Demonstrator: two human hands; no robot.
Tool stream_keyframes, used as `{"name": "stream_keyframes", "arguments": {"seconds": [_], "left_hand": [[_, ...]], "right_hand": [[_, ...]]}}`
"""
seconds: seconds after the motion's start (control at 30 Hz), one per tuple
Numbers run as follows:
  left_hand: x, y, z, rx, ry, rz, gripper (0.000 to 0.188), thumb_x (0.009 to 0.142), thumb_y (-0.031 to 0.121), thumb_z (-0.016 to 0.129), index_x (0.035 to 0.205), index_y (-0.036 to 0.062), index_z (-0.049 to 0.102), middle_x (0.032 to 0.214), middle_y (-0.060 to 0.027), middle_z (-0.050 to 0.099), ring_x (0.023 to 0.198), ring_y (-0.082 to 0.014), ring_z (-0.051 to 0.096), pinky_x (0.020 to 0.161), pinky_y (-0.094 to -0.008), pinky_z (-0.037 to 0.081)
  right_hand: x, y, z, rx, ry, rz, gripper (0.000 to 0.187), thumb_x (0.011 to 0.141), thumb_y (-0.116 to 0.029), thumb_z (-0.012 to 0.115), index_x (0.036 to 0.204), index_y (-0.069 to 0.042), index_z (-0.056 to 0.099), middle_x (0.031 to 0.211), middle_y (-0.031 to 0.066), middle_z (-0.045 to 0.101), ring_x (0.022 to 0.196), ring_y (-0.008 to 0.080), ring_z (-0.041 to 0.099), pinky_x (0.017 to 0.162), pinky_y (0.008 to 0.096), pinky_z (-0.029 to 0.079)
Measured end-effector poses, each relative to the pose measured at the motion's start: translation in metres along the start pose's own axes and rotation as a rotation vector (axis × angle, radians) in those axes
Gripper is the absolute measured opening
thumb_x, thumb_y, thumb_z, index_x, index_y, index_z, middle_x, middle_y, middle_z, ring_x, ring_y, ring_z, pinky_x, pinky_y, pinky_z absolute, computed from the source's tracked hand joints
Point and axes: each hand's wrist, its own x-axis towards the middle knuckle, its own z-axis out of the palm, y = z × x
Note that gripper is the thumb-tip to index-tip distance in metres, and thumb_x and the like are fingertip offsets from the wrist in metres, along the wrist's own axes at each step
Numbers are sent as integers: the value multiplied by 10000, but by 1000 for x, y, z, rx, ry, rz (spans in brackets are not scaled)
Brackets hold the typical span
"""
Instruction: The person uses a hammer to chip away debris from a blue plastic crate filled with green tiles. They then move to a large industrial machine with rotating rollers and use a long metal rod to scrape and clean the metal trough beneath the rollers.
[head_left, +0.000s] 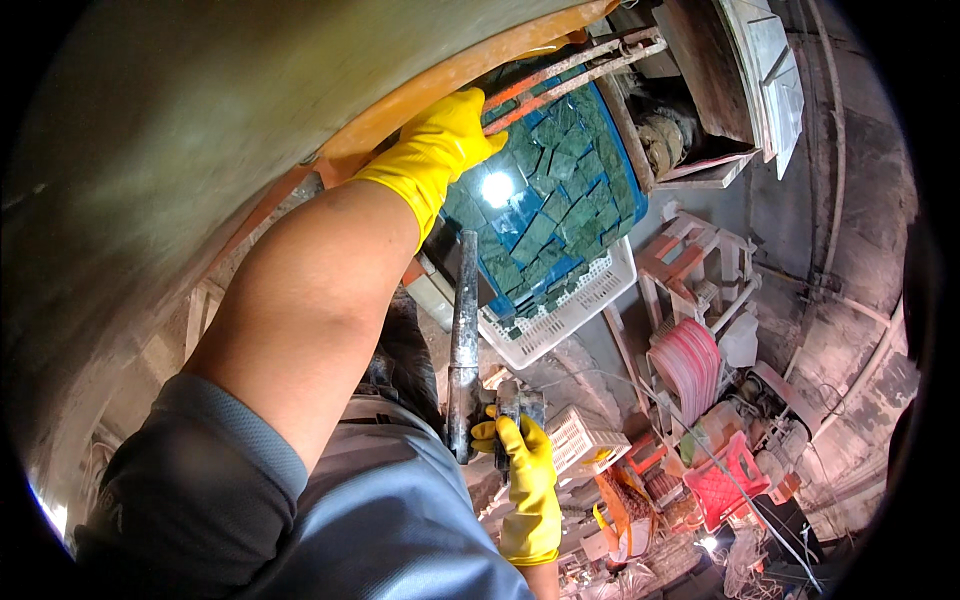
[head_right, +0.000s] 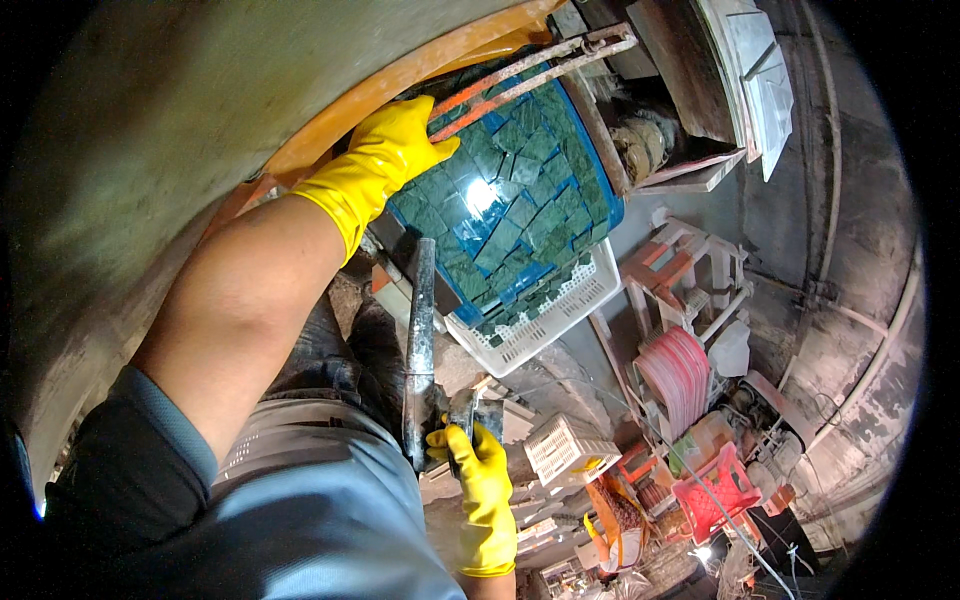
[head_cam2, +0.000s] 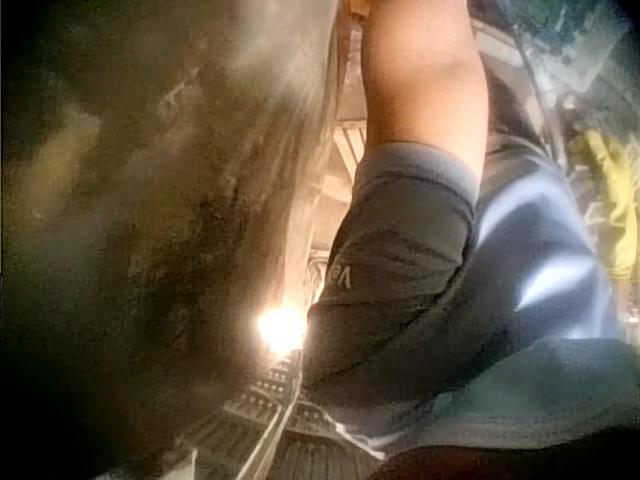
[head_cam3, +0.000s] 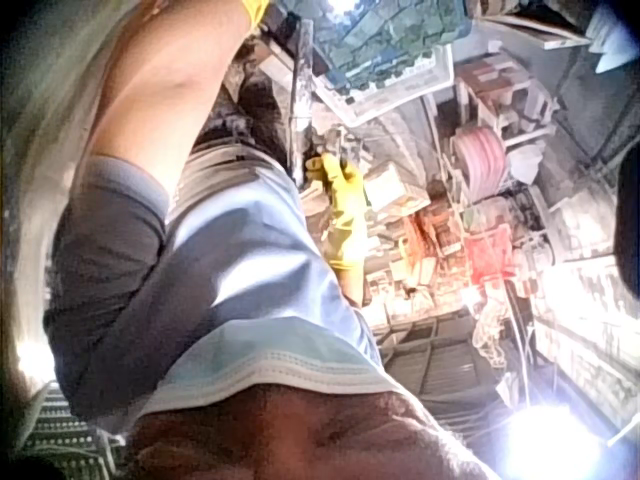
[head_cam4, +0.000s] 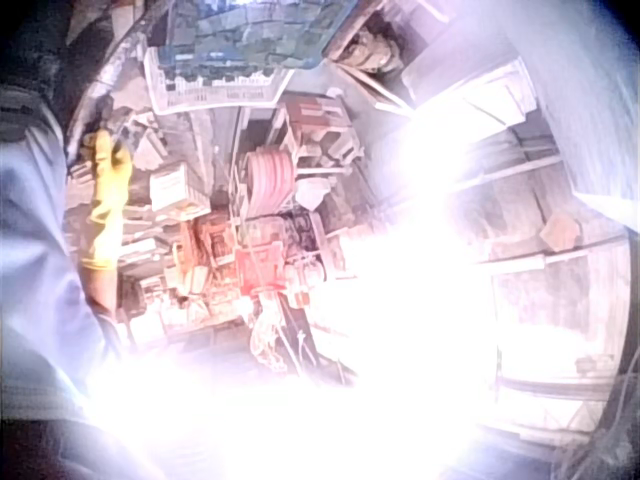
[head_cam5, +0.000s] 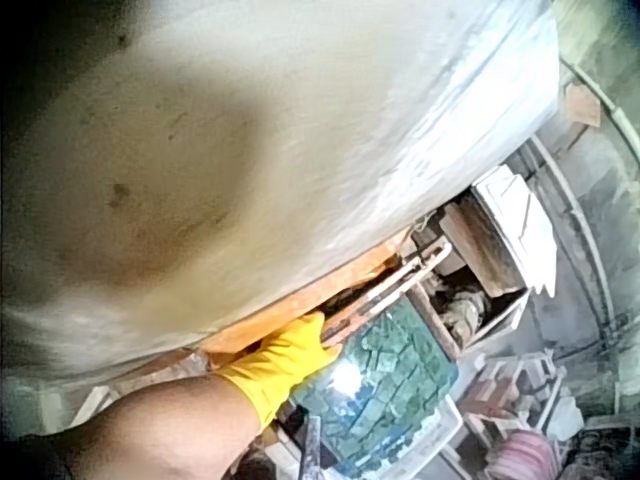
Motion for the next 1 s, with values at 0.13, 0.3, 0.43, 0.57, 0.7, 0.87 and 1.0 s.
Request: {"name": "stream_keyframes", "arguments": {"seconds": [0.13, 0.3, 0.43, 0.57, 0.7, 0.87, 1.0], "left_hand": [[1, 3, -4, 4, -22, -12, 595, 749, 527, 803, 1087, 58, 662, 1056, -205, 722, 979, -420, 681, 841, -488, 541], [0, -1, -9, 16, -22, -11, 596, 753, 532, 794, 1090, 58, 660, 1053, -207, 723, 976, -421, 682, 839, -494, 541], [-1, 0, -13, 17, -25, -14, 598, 754, 535, 797, 1093, 62, 662, 1057, -206, 724, 975, -420, 686, 837, -491, 543], [-2, 0, -18, 24, -43, -15, 605, 757, 539, 797, 1108, 64, 665, 1061, -204, 726, 968, -419, 689, 826, -486, 546], [-1, -3, -16, 18, -35, -26, 596, 762, 532, 792, 1107, 63, 665, 1057, -200, 729, 962, -413, 691, 817, -486, 546], [-2, -2, -17, 44, -13, -13, 575, 764, 523, 790, 1090, 66, 663, 1045, -197, 729, 956, -408, 691, 816, -485, 545], [-4, -1, -24, 53, -27, -27, 586, 763, 531, 791, 1098, 67, 662, 1047, -198, 729, 959, -409, 690, 826, -481, 544]], "right_hand": [[3, -5, -2, 3, -1, -5, 460, 978, -297, 711, 1246, 68, 626, 984, 157, 741, 889, 231, 716, 850, 354, 573], [4, -8, -1, 17, -4, -5, 473, 965, -313, 728, 1237, 61, 631, 972, 158, 744, 881, 233, 718, 843, 355, 577], [6, -11, -2, 18, -10, -5, 467, 959, -317, 736, 1226, 53, 637, 971, 159, 745, 872, 235, 723, 841, 351, 582], [7, -14, -2, 3, -11, -12, 465, 956, -320, 740, 1219, 50, 641, 974, 160, 746, 866, 233, 726, 840, 351, 584], [9, -15, -5, -3, -10, -19, 448, 976, -322, 712, 1216, 50, 644, 971, 158, 746, 860, 235, 724, 838, 360, 584], [11, -15, -9, -25, -11, -40, 434, 1001, -330, 675, 1209, 50, 647, 965, 158, 742, 841, 246, 720, 830, 380, 586], [15, -18, -12, 22, -13, -16, 423, 977, -294, 713, 1201, 59, 647, 967, 169, 744, 859, 238, 721, 838, 366, 589]]}}
